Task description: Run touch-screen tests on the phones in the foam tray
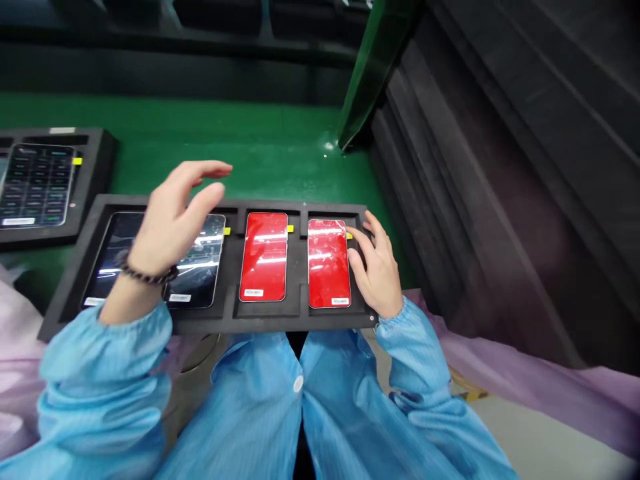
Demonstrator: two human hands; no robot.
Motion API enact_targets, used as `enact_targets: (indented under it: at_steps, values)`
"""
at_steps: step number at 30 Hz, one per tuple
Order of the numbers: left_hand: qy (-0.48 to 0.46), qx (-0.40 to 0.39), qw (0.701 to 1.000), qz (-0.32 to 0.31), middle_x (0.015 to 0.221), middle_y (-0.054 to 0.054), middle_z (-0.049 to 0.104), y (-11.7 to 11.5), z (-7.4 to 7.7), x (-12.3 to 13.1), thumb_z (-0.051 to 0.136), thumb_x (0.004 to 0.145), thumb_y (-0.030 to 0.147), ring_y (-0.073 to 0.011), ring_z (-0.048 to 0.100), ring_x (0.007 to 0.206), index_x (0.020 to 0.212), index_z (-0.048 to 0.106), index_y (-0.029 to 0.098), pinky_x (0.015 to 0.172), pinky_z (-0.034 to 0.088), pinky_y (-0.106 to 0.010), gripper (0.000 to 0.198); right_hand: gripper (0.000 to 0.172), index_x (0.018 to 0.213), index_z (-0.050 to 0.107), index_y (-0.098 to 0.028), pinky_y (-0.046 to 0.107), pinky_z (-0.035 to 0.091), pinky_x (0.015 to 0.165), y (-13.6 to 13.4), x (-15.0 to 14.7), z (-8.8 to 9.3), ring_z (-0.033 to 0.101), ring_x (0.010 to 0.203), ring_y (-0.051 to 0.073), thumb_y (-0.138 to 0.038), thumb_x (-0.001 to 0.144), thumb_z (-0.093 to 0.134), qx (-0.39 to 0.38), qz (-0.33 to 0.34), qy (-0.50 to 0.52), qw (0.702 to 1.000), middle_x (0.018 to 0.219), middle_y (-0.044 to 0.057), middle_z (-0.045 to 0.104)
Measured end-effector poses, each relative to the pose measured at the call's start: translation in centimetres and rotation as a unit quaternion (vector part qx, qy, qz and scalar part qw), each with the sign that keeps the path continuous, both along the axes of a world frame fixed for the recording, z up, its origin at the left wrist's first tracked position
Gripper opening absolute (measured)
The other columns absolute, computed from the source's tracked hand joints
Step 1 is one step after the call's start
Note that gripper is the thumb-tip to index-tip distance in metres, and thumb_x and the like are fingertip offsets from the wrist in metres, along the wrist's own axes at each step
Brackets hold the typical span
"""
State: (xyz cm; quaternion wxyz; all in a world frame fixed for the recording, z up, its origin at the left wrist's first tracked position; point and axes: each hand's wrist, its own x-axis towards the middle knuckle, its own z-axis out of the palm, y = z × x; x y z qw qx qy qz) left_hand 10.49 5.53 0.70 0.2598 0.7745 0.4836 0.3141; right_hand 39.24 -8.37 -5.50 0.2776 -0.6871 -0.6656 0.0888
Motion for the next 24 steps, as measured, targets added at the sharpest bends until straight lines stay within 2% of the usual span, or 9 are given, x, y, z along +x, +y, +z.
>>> enact_targets:
  at_steps: [2, 4, 6, 9, 12, 14, 16, 22, 24]
  values:
    - [0.019, 0.041, 0.999, 0.011, 0.13, 0.001, 0.064, -3.5, 1.3, -1.3, 0.043, 0.097, 0.045, -0.0268, 0.057, 0.126, 0.125, 0.065, 0.03, 0.113, 0.045, -0.049, 0.039, 0.039, 0.136, 0.056, -0.022, 0.054, 0.045, 0.114, -1.2, -0.1, 0.5, 0.048, 0.139, 0.03, -0.035, 0.103, 0.042, -0.012, 0.004, 0.0, 1.0, 0.162, 0.013, 0.034]
    - [0.038, 0.049, 0.998, 0.014, 0.132, 0.003, 0.061, -7.2, 1.2, -2.1, 0.044, 0.097, 0.042, -0.0284, 0.055, 0.129, 0.128, 0.063, 0.039, 0.114, 0.043, -0.051, 0.036, 0.04, 0.139, 0.053, -0.022, 0.054, 0.046, 0.114, -2.8, -0.4, 1.2, 0.048, 0.14, 0.03, -0.036, 0.102, 0.043, -0.022, 0.013, 0.0, 1.0, 0.162, 0.013, 0.033]
    - [0.038, 0.052, 0.997, 0.033, 0.135, 0.003, 0.059, -10.3, -0.4, -2.5, 0.043, 0.097, 0.038, -0.0294, 0.054, 0.13, 0.131, 0.06, 0.043, 0.115, 0.042, -0.052, 0.038, 0.042, 0.142, 0.05, -0.023, 0.053, 0.047, 0.113, -4.4, -0.9, 1.6, 0.046, 0.141, 0.031, -0.035, 0.102, 0.044, -0.033, 0.027, -0.002, 0.999, 0.162, 0.013, 0.033]
    - [0.023, 0.095, 0.992, 0.077, 0.137, -0.003, 0.058, -13.0, -4.3, -2.7, 0.04, 0.098, 0.031, -0.0299, 0.053, 0.132, 0.134, 0.058, 0.037, 0.116, 0.041, -0.053, 0.041, 0.044, 0.146, 0.045, -0.026, 0.056, 0.046, 0.113, -6.2, -1.9, 1.3, 0.044, 0.143, 0.031, -0.034, 0.102, 0.045, -0.032, 0.036, -0.001, 0.999, 0.163, 0.012, 0.032]
    - [0.055, 0.206, 0.975, 0.066, 0.131, -0.01, 0.062, -13.7, -8.0, -2.9, 0.042, 0.096, 0.03, -0.0309, 0.056, 0.129, 0.133, 0.06, 0.028, 0.114, 0.039, -0.055, 0.041, 0.045, 0.146, 0.043, -0.028, 0.062, 0.037, 0.117, -6.6, -2.8, -0.1, 0.047, 0.141, 0.031, -0.032, 0.102, 0.045, 0.0, 0.019, -0.016, 1.0, 0.161, 0.012, 0.035]
    - [0.102, 0.266, 0.957, 0.052, 0.125, -0.011, 0.065, -13.5, -9.5, -3.0, 0.043, 0.095, 0.031, -0.0297, 0.06, 0.123, 0.133, 0.06, 0.026, 0.113, 0.038, -0.053, 0.042, 0.046, 0.146, 0.044, -0.028, 0.064, 0.035, 0.118, -6.4, -3.2, -1.0, 0.05, 0.138, 0.032, -0.032, 0.101, 0.046, 0.029, 0.009, -0.033, 0.999, 0.158, 0.012, 0.041]
    - [0.128, 0.298, 0.944, 0.061, 0.122, -0.012, 0.067, -13.5, -10.1, -2.8, 0.043, 0.096, 0.033, -0.029, 0.061, 0.12, 0.133, 0.061, 0.024, 0.111, 0.04, -0.05, 0.042, 0.045, 0.145, 0.047, -0.028, 0.063, 0.04, 0.114, -6.2, -3.5, -1.4, 0.052, 0.135, 0.034, -0.034, 0.1, 0.047, 0.055, 0.002, -0.036, 0.998, 0.154, 0.012, 0.046]
    - [0.101, 0.296, 0.944, 0.108, 0.123, -0.013, 0.067, -13.3, -10.0, -1.1, 0.03, 0.099, 0.046, -0.0271, 0.06, 0.119, 0.131, 0.063, 0.022, 0.108, 0.042, -0.045, 0.052, 0.051, 0.148, 0.05, -0.028, 0.066, 0.049, 0.097, -5.8, -1.8, -2.7, 0.056, 0.128, 0.045, -0.04, 0.098, 0.046, 0.109, -0.037, -0.033, 0.993, 0.148, 0.015, 0.054]
    - [0.124, 0.319, 0.93, 0.133, 0.12, -0.011, 0.069, -12.7, -10.3, -0.9, 0.027, 0.098, 0.049, -0.0253, 0.062, 0.116, 0.129, 0.064, 0.023, 0.105, 0.046, -0.043, 0.055, 0.056, 0.149, 0.049, -0.03, 0.067, 0.05, 0.092, -4.6, -0.4, -4.0, 0.057, 0.125, 0.048, -0.043, 0.095, 0.051, 0.165, 0.001, -0.015, 0.986, 0.146, 0.016, 0.055]
